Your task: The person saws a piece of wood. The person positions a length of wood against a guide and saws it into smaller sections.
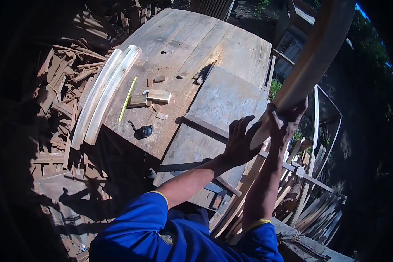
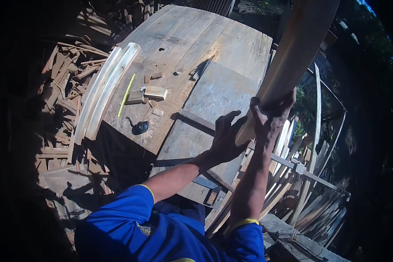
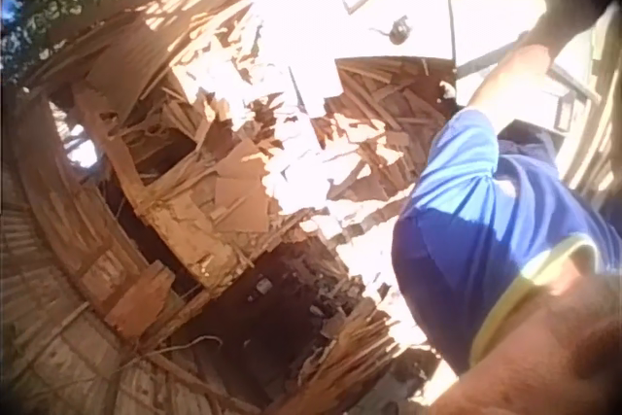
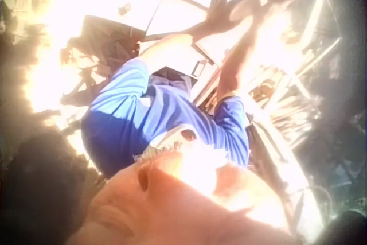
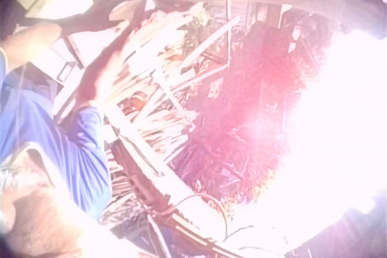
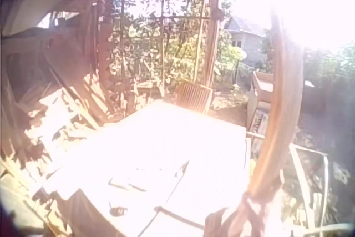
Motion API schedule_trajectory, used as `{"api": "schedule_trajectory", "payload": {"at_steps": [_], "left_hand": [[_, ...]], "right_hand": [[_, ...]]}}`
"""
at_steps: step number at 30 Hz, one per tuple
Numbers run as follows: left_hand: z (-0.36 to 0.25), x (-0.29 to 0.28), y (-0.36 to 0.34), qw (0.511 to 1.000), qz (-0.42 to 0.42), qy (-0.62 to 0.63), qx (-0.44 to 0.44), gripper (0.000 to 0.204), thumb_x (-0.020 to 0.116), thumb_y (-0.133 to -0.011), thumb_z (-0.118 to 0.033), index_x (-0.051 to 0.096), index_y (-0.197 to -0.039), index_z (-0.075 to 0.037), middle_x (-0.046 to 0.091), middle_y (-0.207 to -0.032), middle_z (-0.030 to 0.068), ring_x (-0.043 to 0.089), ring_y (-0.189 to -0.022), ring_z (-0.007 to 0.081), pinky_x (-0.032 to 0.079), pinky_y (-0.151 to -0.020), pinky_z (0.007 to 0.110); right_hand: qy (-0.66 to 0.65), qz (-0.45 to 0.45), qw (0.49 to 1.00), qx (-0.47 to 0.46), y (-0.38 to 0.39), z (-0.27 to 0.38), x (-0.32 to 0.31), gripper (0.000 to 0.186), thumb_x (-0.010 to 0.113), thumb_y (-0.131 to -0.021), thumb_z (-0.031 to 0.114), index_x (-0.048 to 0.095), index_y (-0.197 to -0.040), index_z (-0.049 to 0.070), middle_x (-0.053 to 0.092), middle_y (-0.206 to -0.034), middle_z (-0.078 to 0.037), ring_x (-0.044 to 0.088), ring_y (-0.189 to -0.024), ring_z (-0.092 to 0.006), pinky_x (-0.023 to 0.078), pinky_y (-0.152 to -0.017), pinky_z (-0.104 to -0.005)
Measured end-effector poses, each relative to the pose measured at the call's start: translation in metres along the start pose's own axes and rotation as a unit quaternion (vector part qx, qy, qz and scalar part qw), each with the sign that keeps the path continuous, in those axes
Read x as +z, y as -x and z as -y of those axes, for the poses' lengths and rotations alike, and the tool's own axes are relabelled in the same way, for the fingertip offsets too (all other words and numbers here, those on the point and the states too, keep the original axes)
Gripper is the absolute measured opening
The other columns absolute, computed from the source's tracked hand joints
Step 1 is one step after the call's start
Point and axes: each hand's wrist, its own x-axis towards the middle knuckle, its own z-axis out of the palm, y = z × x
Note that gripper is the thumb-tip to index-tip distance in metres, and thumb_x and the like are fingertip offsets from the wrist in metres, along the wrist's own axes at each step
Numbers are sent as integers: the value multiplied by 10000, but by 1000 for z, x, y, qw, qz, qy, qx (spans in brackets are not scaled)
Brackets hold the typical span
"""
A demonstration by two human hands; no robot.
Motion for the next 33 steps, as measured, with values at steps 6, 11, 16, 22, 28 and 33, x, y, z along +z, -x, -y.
{"api": "schedule_trajectory", "payload": {"at_steps": [6,11,16,22,28,33], "left_hand": [[201,-94,55,935,-232,46,-265,468,640,-998,-244,462,-1353,6,560,-1217,214,598,-1066,320,493,-883,435],[338,-129,78,890,-170,-54,-419,528,489,-1052,-384,453,-1371,35,585,-1248,277,588,-1136,420,463,-972,490],[393,-88,97,897,-46,-99,-428,688,439,-1046,-457,364,-1491,62,480,-1440,336,466,-1343,467,382,-1117,488],[430,-33,116,884,77,-148,-438,716,591,-979,-414,407,-1465,80,480,-1462,311,461,-1357,448,373,-1137,481],[463,-26,129,905,120,-207,-352,722,599,-974,-398,411,-1467,96,439,-1499,317,412,-1407,430,329,-1168,460],[457,-17,133,897,136,-183,-379,728,578,-988,-428,412,-1467,94,436,-1504,314,416,-1406,430,329,-1167,459]], "right_hand": [[275,251,924,-87,14,-98,34,821,812,-665,132,487,-1419,111,635,-1128,-143,695,-952,-333,578,-812,-426],[336,422,840,-59,34,-194,42,782,734,-651,179,506,-1399,189,619,-1150,-145,675,-955,-410,575,-784,-491],[358,538,762,-30,48,-270,31,863,778,-617,209,484,-1429,206,623,-1175,-121,656,-1039,-388,551,-872,-489],[332,555,762,-21,77,-313,20,770,768,-615,152,557,-1352,85,593,-1256,-155,563,-1199,-351,485,-1024,-429],[411,516,743,111,100,-320,18,598,745,-694,298,600,-1244,115,568,-1249,-157,539,-1220,-353,482,-998,-510],[442,483,753,72,113,-320,4,658,803,-657,428,610,-1204,118,580,-1204,-131,548,-1214,-323,487,-950,-524]]}}
